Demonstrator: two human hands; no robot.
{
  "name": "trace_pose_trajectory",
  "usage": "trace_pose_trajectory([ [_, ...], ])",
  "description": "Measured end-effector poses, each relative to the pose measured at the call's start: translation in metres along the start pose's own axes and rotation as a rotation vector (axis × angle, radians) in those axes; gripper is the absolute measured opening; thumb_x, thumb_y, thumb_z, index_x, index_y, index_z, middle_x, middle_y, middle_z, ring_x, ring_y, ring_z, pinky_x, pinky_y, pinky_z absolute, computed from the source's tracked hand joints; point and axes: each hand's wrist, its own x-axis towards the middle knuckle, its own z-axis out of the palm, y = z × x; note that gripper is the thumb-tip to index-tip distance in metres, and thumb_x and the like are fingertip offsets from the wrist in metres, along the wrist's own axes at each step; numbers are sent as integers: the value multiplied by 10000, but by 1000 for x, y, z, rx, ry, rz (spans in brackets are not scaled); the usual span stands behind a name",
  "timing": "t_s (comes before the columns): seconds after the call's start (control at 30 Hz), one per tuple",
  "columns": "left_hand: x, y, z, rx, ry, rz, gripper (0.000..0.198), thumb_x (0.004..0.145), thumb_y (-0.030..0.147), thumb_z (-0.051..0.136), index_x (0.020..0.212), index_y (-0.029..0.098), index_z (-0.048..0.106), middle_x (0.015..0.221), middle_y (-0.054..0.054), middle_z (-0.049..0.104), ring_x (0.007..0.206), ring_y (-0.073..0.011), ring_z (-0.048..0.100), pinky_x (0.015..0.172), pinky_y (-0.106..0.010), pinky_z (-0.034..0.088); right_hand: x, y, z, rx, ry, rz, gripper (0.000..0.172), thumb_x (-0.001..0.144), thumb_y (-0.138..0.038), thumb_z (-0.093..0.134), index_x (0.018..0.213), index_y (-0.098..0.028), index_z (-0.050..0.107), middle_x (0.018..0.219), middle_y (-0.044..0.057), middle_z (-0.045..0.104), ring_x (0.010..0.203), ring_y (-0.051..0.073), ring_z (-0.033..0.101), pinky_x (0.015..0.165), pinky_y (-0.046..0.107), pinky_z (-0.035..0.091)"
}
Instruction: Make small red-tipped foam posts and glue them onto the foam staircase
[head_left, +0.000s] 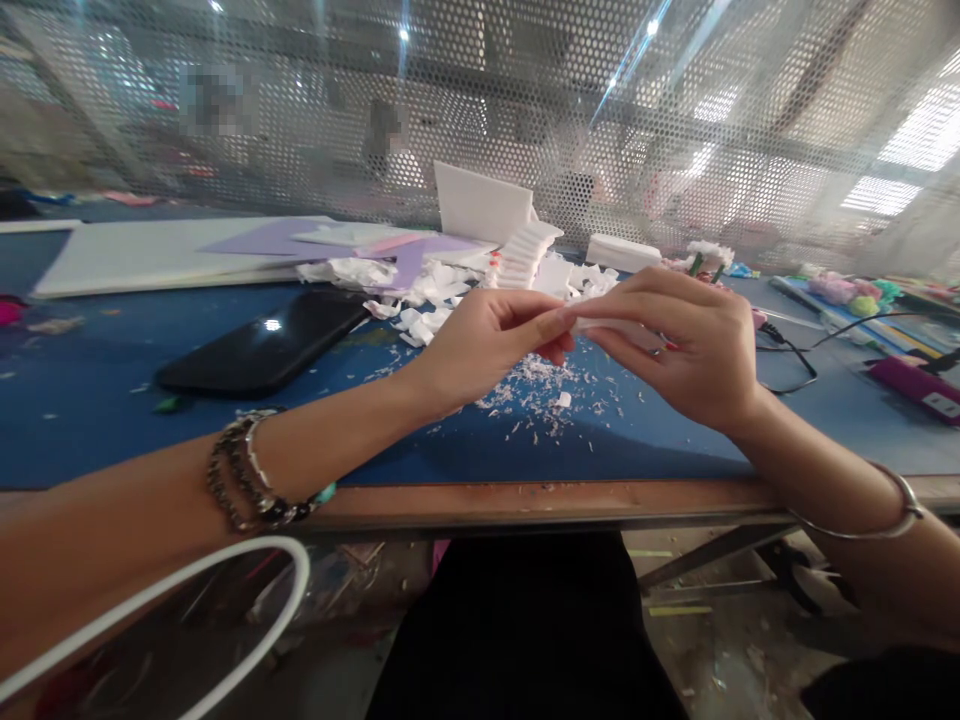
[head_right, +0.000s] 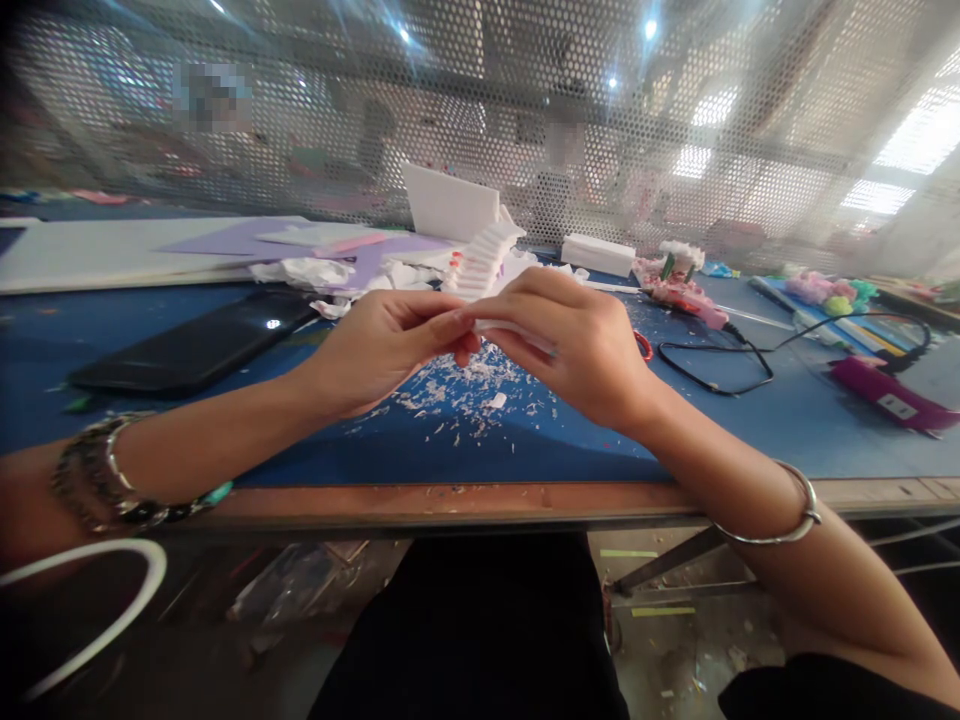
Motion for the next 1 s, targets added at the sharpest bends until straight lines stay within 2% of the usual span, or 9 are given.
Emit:
trace_pose_trajectory([
  [0.17,0,0,-1,9,2,-10,193,792,319,606,689,161,646,604,7,616,573,-86,567,591,-211,485,-3,3,3,-79,26,-111,149,863,-198,512,942,-237,632,843,5,650,769,112,599,681,264,494],
  [0.4,0,0,1,-24,-21,-5,199,794,304,603,661,161,639,602,14,611,553,-69,556,579,-192,481,-5,5,1,-143,-13,-204,120,856,-166,516,932,-207,600,824,8,622,780,119,560,714,276,479],
  [0.53,0,1,2,-7,-21,-13,201,800,291,586,653,163,635,615,8,619,566,-83,563,596,-215,488,-2,4,1,-97,16,-165,101,857,-168,515,891,-209,601,806,2,629,770,111,578,708,258,487],
  [0.73,0,1,-1,-47,3,-13,193,791,282,597,649,157,634,594,11,597,551,-73,541,569,-196,477,-1,3,1,-67,25,-109,138,855,-167,513,939,-212,612,866,8,639,780,101,601,682,238,491],
  [1.0,-2,3,2,-76,-10,-34,182,803,210,567,644,147,631,599,31,583,562,-46,536,570,-155,463,-4,6,0,-195,14,-202,126,846,-146,531,957,-177,583,850,17,626,809,122,569,716,276,479],
])
